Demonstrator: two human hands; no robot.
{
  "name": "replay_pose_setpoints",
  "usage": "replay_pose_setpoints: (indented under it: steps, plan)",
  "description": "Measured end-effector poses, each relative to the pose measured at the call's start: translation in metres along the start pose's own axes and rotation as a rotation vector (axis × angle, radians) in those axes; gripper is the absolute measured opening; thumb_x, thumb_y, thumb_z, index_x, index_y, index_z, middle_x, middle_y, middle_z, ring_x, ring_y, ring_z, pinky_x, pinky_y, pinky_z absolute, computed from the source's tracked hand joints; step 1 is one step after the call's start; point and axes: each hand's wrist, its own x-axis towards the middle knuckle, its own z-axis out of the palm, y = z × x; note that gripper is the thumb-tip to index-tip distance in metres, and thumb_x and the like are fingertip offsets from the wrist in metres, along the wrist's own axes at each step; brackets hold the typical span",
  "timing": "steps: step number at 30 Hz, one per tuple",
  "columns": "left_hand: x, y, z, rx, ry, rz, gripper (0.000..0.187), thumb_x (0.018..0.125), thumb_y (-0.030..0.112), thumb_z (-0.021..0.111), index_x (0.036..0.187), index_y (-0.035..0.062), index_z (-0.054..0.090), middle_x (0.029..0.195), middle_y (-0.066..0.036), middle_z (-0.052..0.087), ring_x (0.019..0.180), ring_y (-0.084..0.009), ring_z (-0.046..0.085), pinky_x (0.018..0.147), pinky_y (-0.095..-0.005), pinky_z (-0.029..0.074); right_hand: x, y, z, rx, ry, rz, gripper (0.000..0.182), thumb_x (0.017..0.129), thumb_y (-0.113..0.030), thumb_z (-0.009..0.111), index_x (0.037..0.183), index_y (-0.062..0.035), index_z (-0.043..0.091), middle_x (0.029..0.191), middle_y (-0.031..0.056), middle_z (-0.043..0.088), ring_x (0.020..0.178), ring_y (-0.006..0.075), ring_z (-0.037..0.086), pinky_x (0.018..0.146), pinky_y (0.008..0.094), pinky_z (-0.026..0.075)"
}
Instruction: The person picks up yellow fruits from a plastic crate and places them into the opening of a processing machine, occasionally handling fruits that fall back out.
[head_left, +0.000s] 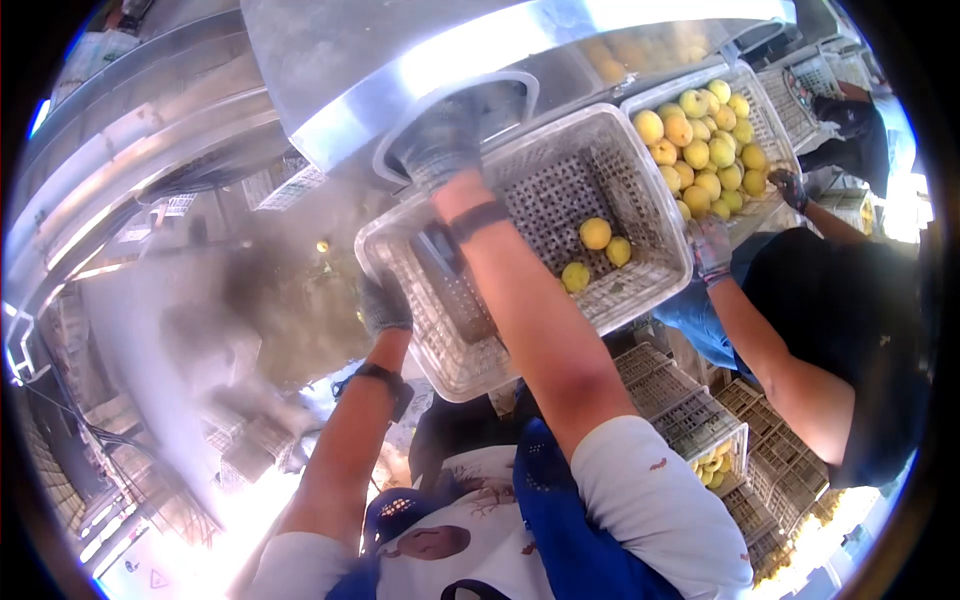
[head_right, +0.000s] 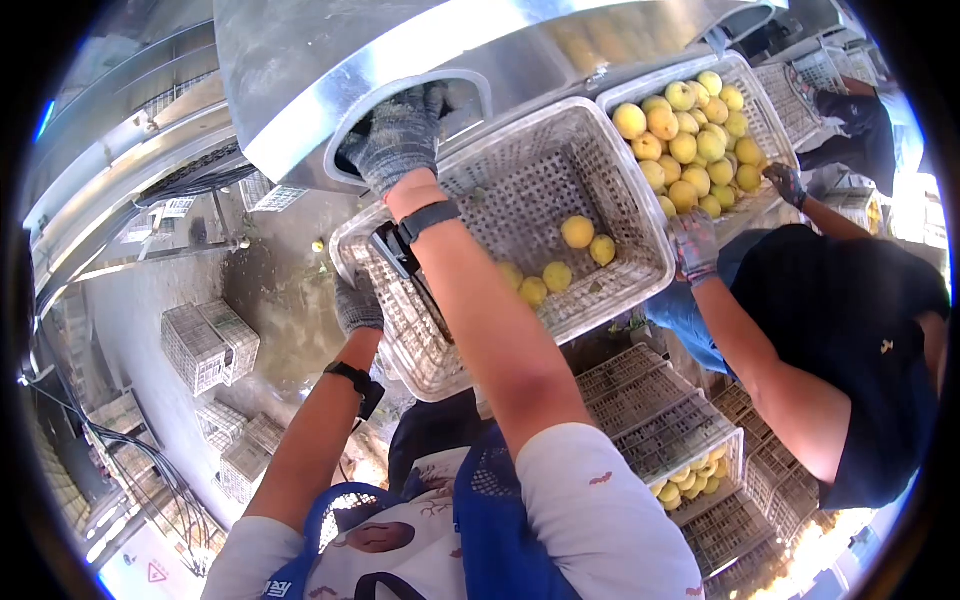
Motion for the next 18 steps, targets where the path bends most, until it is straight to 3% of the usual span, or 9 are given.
replay_pose_setpoints:
  steps: [2, 6, 7, 8, 10, 12, 13, 16, 18]
  plan:
    - [0.002, -0.009, 0.004, 0.001, -0.043, 0.011, 0.055, 0.101, 0.047, 0.051, 0.132, 0.0023, 0.058, 0.119, -0.026, 0.068, 0.113, -0.0443, 0.064, 0.093, -0.0516, 0.048, -0.059, 0.0, -0.059, 0.536, 0.145, -0.007, 0.088, 0.089, -0.054, 0.067, 0.153, -0.0008, 0.038, 0.16, 0.0289, 0.032, 0.15, 0.0409, 0.028, 0.127, 0.0516, 0.016]
    - [-0.001, 0.003, -0.003, -0.044, -0.119, -0.093, 0.059, 0.1, 0.049, 0.051, 0.135, 0.0029, 0.056, 0.121, -0.027, 0.067, 0.115, -0.0433, 0.064, 0.095, -0.0511, 0.048, -0.185, 0.076, -0.06, 0.385, 0.031, -0.084, 0.048, 0.095, -0.041, 0.063, 0.137, -0.0182, 0.063, 0.137, 0.0083, 0.062, 0.128, 0.0251, 0.056, 0.115, 0.0376, 0.041]
    - [-0.005, 0.005, -0.002, -0.018, -0.076, -0.084, 0.053, 0.099, 0.037, 0.057, 0.137, 0.0004, 0.056, 0.123, -0.024, 0.069, 0.115, -0.0386, 0.066, 0.097, -0.0464, 0.049, -0.207, 0.097, -0.063, 0.335, 0.066, -0.045, 0.04, 0.096, -0.038, 0.062, 0.132, -0.0209, 0.067, 0.129, 0.005, 0.068, 0.124, 0.0222, 0.06, 0.11, 0.0355, 0.046]
    - [0.0, 0.006, -0.002, 0.01, -0.024, -0.069, 0.049, 0.098, 0.025, 0.063, 0.138, -0.0021, 0.056, 0.125, -0.022, 0.07, 0.115, -0.0339, 0.068, 0.1, -0.0418, 0.05, -0.216, 0.115, -0.076, 0.262, -0.089, 0.016, 0.039, 0.096, -0.037, 0.061, 0.13, -0.0201, 0.068, 0.126, 0.0072, 0.07, 0.122, 0.0238, 0.061, 0.107, 0.0373, 0.048]
    - [0.012, -0.022, 0.008, 0.014, 0.009, 0.017, 0.046, 0.099, 0.023, 0.064, 0.136, -0.0028, 0.057, 0.122, -0.019, 0.071, 0.106, -0.0308, 0.07, 0.095, -0.0405, 0.052, -0.237, 0.139, -0.099, 0.092, -0.438, 0.254, 0.036, 0.096, -0.034, 0.059, 0.126, -0.0183, 0.07, 0.122, 0.0116, 0.071, 0.117, 0.0278, 0.065, 0.102, 0.0408, 0.05]
    - [0.014, -0.035, 0.011, -0.111, -0.03, 0.032, 0.043, 0.1, 0.023, 0.064, 0.134, -0.0018, 0.058, 0.114, -0.015, 0.072, 0.093, -0.0248, 0.07, 0.082, -0.0369, 0.056, -0.255, 0.17, -0.111, -0.05, -0.792, 0.414, 0.035, 0.094, -0.032, 0.058, 0.121, -0.0149, 0.071, 0.119, 0.0158, 0.072, 0.109, 0.0326, 0.068, 0.097, 0.0443, 0.052]
    - [0.019, -0.047, 0.011, -0.138, -0.052, 0.077, 0.038, 0.1, 0.023, 0.065, 0.13, 0.0011, 0.059, 0.103, -0.01, 0.071, 0.078, -0.0177, 0.068, 0.062, -0.0308, 0.056, -0.265, 0.178, -0.113, -0.082, -0.954, 0.405, 0.035, 0.093, -0.032, 0.059, 0.119, -0.0125, 0.072, 0.118, 0.0176, 0.072, 0.106, 0.0349, 0.069, 0.094, 0.0461, 0.053]
    - [0.012, -0.027, 0.004, -0.315, -0.116, -0.095, 0.047, 0.098, 0.035, 0.062, 0.125, -0.0027, 0.057, 0.101, -0.012, 0.066, 0.089, -0.0257, 0.065, 0.075, -0.0399, 0.056, -0.27, 0.166, -0.117, -0.168, -0.829, 0.361, 0.037, 0.09, -0.034, 0.062, 0.114, -0.0088, 0.072, 0.111, 0.0179, 0.073, 0.104, 0.0356, 0.069, 0.089, 0.0477, 0.054]
    - [0.011, -0.03, 0.005, -0.38, -0.108, -0.084, 0.043, 0.097, 0.034, 0.063, 0.122, -0.0008, 0.057, 0.094, -0.006, 0.06, 0.081, -0.0175, 0.06, 0.063, -0.0339, 0.055, -0.283, 0.169, -0.1, -0.121, -0.608, 0.261, 0.035, 0.088, -0.036, 0.065, 0.107, -0.008, 0.075, 0.105, 0.0175, 0.074, 0.1, 0.0363, 0.07, 0.087, 0.0465, 0.055]
